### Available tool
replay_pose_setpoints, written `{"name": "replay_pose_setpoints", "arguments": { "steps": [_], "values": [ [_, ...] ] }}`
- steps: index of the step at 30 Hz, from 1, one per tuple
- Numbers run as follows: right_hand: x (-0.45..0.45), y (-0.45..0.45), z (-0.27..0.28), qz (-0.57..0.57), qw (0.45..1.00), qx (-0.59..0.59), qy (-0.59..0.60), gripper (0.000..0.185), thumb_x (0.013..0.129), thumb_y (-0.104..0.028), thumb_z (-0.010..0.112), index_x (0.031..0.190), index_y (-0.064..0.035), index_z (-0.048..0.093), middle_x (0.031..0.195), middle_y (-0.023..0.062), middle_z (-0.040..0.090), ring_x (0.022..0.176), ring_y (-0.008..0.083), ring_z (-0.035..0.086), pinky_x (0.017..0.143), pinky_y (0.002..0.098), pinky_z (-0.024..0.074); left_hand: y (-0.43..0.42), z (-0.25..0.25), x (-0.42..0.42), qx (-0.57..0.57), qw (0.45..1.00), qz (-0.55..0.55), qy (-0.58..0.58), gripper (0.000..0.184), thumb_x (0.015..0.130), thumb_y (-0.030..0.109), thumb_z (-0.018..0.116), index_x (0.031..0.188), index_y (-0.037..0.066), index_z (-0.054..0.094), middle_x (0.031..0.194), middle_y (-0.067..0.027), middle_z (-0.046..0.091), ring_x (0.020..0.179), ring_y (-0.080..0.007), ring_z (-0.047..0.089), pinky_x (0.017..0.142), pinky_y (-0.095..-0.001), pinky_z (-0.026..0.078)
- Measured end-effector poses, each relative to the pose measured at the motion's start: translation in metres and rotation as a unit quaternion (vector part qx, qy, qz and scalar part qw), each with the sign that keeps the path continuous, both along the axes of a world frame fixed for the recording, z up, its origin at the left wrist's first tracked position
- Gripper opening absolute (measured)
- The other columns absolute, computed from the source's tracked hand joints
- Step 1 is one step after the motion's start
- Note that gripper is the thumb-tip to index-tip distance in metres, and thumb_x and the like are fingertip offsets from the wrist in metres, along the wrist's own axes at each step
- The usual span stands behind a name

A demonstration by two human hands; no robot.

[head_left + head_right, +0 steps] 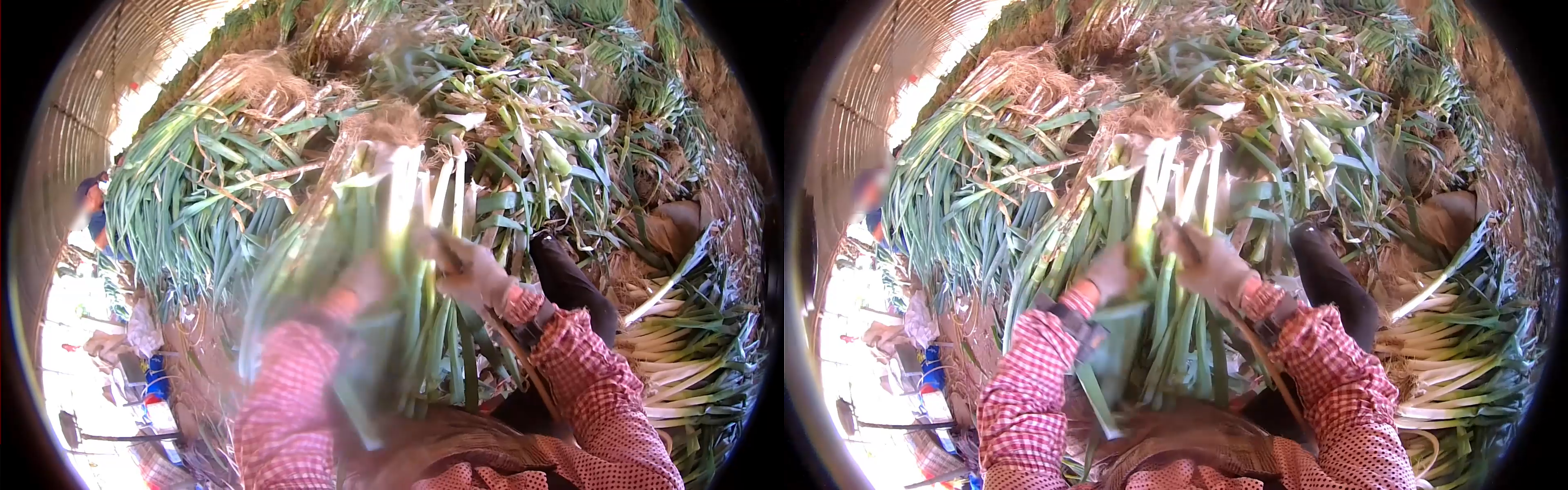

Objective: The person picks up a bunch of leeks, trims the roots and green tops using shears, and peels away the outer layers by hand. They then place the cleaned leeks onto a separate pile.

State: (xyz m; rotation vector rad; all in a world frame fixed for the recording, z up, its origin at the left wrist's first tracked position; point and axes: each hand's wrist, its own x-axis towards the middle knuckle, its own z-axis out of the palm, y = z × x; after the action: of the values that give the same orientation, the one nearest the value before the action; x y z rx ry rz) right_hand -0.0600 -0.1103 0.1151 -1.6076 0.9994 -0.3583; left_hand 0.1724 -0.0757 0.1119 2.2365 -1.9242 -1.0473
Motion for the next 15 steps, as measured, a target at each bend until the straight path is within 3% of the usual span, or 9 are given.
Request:
{"name": "replay_pose_setpoints", "arguments": {
  "steps": [2,4,6,7,9,10,12,14,15],
  "values": [
    [0.015,-0.021,-0.039,-0.001,0.996,-0.089,-0.009,0.066,0.077,-0.008,0.062,0.141,-0.0086,0.046,0.100,0.0118,0.069,0.086,0.0239,0.069,0.073,0.0340,0.0565,0.032,-0.028,-0.021,-0.061,0.998,0.005,-0.022,0.049,0.082,0.034,0.076,0.112,-0.001,0.059,0.098,-0.0256,0.067,0.095,-0.0427,0.065,0.083,-0.0461,0.052],
    [0.027,-0.023,0.011,0.155,0.981,-0.070,0.088,0.053,0.078,-0.012,0.061,0.130,-0.0088,0.054,0.101,0.0159,0.070,0.094,0.0319,0.070,0.080,0.0426,0.0558,0.035,-0.037,-0.005,-0.077,0.997,-0.003,0.013,0.043,0.084,0.034,0.073,0.108,0.001,0.061,0.098,-0.0258,0.067,0.094,-0.0432,0.065,0.082,-0.0471,0.052],
    [0.044,-0.028,0.013,0.181,0.974,-0.122,0.065,0.046,0.080,-0.014,0.061,0.125,-0.0084,0.057,0.098,0.0172,0.070,0.093,0.0342,0.070,0.083,0.0440,0.0547,0.012,-0.024,0.022,-0.062,0.997,-0.029,-0.047,0.037,0.085,0.034,0.070,0.104,0.003,0.063,0.099,-0.0252,0.067,0.093,-0.0428,0.064,0.080,-0.0478,0.052],
    [0.056,-0.036,0.010,0.136,0.981,-0.107,0.085,0.042,0.081,-0.014,0.061,0.123,-0.0083,0.059,0.097,0.0175,0.070,0.093,0.0349,0.069,0.084,0.0436,0.0545,0.003,-0.017,0.042,-0.045,0.993,-0.050,-0.102,0.034,0.086,0.034,0.069,0.102,0.004,0.064,0.099,-0.0246,0.067,0.093,-0.0423,0.064,0.079,-0.0481,0.052],
    [0.076,-0.057,0.002,0.041,0.988,-0.111,0.098,0.039,0.084,-0.011,0.060,0.123,-0.0080,0.058,0.097,0.0178,0.070,0.093,0.0348,0.069,0.083,0.0431,0.0552,-0.011,-0.063,0.102,-0.291,0.926,0.121,-0.208,0.022,0.091,0.028,0.060,0.099,0.009,0.066,0.097,-0.0218,0.066,0.088,-0.0406,0.065,0.078,-0.0498,0.052],
    [0.087,-0.072,-0.017,-0.018,0.993,-0.079,0.085,0.041,0.084,-0.006,0.059,0.125,-0.0056,0.055,0.100,0.0187,0.070,0.093,0.0337,0.070,0.081,0.0414,0.0568,-0.016,-0.039,0.107,-0.242,0.919,0.161,-0.265,0.025,0.092,0.032,0.060,0.103,0.010,0.065,0.097,-0.0218,0.066,0.090,-0.0414,0.065,0.080,-0.0511,0.052],
    [0.090,-0.072,-0.003,-0.030,0.996,-0.039,0.077,0.048,0.083,-0.003,0.058,0.130,-0.0027,0.051,0.105,0.0201,0.069,0.094,0.0328,0.070,0.080,0.0393,0.0577,-0.025,-0.052,0.142,-0.232,0.893,0.182,-0.339,0.035,0.089,0.038,0.064,0.111,0.011,0.064,0.105,-0.0213,0.064,0.094,-0.0417,0.066,0.083,-0.0517,0.052],
    [0.094,-0.054,-0.018,0.079,0.995,-0.060,0.009,0.053,0.081,-0.002,0.059,0.133,-0.0036,0.049,0.108,0.0197,0.069,0.096,0.0319,0.070,0.080,0.0389,0.0577,-0.031,-0.055,0.152,-0.245,0.867,0.147,-0.409,0.040,0.087,0.042,0.067,0.114,0.013,0.064,0.109,-0.0213,0.063,0.095,-0.0417,0.066,0.085,-0.0514,0.052],
    [0.098,-0.041,-0.025,0.125,0.988,-0.088,0.031,0.056,0.081,-0.003,0.059,0.136,-0.0061,0.048,0.108,0.0174,0.069,0.096,0.0308,0.070,0.081,0.0384,0.0576,-0.040,-0.060,0.156,-0.200,0.881,0.170,-0.394,0.047,0.085,0.045,0.070,0.118,0.012,0.063,0.113,-0.0210,0.062,0.102,-0.0418,0.065,0.087,-0.0515,0.052]
  ]
}}
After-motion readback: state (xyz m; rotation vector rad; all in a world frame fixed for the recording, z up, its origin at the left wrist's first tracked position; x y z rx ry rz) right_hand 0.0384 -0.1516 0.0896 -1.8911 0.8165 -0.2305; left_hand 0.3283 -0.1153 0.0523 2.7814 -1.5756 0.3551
